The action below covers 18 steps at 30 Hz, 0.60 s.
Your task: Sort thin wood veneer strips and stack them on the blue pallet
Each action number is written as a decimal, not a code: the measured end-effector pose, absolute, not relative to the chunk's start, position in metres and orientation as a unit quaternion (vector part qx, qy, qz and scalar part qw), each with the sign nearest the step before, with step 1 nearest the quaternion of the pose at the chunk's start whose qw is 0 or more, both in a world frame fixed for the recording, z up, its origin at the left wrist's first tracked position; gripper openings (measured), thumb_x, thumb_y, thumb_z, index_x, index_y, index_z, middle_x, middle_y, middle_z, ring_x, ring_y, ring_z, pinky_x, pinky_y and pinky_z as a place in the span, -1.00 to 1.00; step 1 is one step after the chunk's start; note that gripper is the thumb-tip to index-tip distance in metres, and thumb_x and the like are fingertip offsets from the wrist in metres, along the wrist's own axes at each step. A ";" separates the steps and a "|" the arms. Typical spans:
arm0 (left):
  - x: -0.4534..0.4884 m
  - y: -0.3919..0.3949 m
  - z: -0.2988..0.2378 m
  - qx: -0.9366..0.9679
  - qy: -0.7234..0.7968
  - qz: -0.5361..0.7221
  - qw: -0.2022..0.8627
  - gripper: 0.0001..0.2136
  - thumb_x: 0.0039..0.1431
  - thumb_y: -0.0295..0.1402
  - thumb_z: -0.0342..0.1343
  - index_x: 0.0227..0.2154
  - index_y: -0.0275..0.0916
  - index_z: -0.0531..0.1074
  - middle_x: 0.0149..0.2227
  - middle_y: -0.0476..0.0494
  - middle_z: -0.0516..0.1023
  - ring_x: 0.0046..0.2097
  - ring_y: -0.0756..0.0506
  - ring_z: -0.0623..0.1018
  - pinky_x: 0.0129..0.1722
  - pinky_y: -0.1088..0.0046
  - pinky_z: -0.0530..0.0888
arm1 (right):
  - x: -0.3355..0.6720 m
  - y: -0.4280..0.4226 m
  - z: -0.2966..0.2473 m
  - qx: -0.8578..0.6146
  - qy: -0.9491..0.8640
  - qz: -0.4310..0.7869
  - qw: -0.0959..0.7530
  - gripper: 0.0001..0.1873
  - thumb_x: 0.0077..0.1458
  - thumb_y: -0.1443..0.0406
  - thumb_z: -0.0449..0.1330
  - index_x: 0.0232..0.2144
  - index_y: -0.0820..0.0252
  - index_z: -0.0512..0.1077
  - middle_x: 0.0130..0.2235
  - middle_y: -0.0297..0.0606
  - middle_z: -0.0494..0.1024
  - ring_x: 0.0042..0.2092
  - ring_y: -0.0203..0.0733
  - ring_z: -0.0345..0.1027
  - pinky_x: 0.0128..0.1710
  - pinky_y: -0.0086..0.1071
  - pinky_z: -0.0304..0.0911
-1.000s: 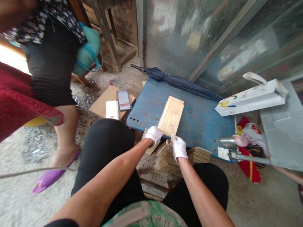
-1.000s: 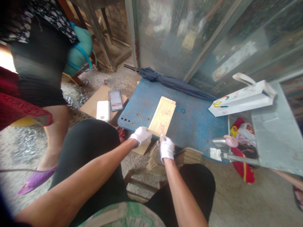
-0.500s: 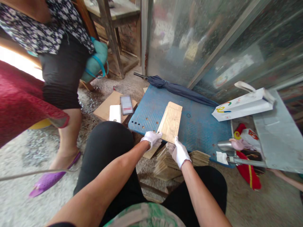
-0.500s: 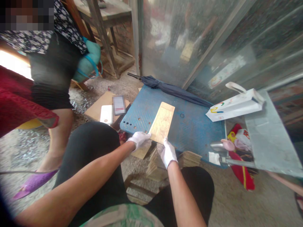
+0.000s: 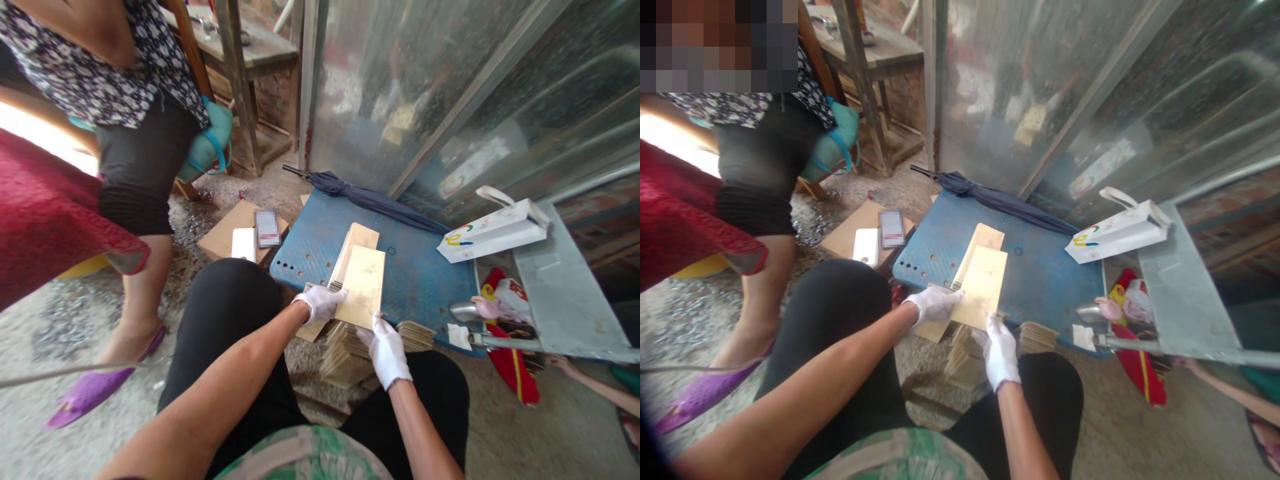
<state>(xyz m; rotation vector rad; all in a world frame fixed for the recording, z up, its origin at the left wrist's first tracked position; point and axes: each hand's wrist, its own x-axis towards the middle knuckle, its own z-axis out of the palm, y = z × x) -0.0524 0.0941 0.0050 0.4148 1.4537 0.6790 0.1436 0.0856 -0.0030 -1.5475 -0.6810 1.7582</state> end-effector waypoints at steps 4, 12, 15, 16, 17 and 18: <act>-0.056 0.106 0.001 0.153 0.627 0.372 0.667 -0.66 0.16 -0.04 0.08 -0.37 -0.27 0.40 -0.48 -0.05 0.51 -0.54 0.05 0.44 -0.50 0.52 0.39 | 0.160 0.051 0.008 -0.612 -0.291 0.665 0.314 -0.40 -0.10 -0.05 0.32 -0.10 0.22 0.46 -0.12 -0.11 0.58 -0.17 -0.06 0.49 -0.26 -0.26 0.46; -0.074 0.120 0.009 0.100 0.644 0.438 0.619 -0.58 0.29 -0.05 -0.18 -0.10 -0.25 0.42 -0.19 -0.21 0.60 -0.24 -0.07 0.59 -0.26 0.47 0.50 | 0.154 0.013 0.019 -0.568 -0.397 0.678 0.245 -0.47 0.00 -0.04 0.24 -0.10 0.19 0.50 -0.19 -0.17 0.59 -0.14 -0.04 0.46 -0.18 -0.20 0.40; -0.082 0.116 0.009 0.120 0.703 0.413 0.566 -0.53 0.26 -0.02 -0.18 -0.11 -0.28 0.45 -0.05 -0.27 0.55 -0.10 -0.11 0.57 -0.19 0.49 0.47 | 0.147 0.018 0.015 -0.544 -0.457 0.681 0.177 -0.52 0.00 -0.03 0.24 -0.21 0.23 0.55 -0.26 -0.19 0.60 -0.19 -0.05 0.45 -0.14 -0.22 0.36; -0.084 0.114 0.009 0.138 0.717 0.410 0.548 -0.52 0.25 -0.01 -0.17 -0.13 -0.29 0.46 -0.02 -0.27 0.54 -0.06 -0.11 0.55 -0.16 0.49 0.45 | 0.146 0.022 0.015 -0.548 -0.494 0.659 0.148 -0.54 -0.01 -0.02 0.26 -0.25 0.24 0.57 -0.28 -0.18 0.60 -0.20 -0.04 0.45 -0.14 -0.22 0.36; -0.085 0.111 0.009 0.162 0.721 0.411 0.534 -0.52 0.24 0.00 -0.15 -0.15 -0.28 0.47 -0.02 -0.26 0.53 -0.05 -0.12 0.53 -0.15 0.49 0.44 | 0.146 0.027 0.015 -0.558 -0.528 0.627 0.127 -0.55 -0.03 -0.02 0.26 -0.28 0.23 0.58 -0.29 -0.18 0.61 -0.20 -0.03 0.45 -0.14 -0.22 0.35; -0.085 0.109 0.010 0.189 0.715 0.416 0.530 -0.53 0.23 0.00 -0.14 -0.19 -0.28 0.48 -0.04 -0.24 0.54 -0.06 -0.12 0.52 -0.17 0.49 0.43 | 0.146 0.034 0.017 -0.572 -0.553 0.594 0.116 -0.56 -0.04 -0.02 0.27 -0.28 0.21 0.59 -0.27 -0.17 0.61 -0.19 -0.02 0.45 -0.16 -0.22 0.36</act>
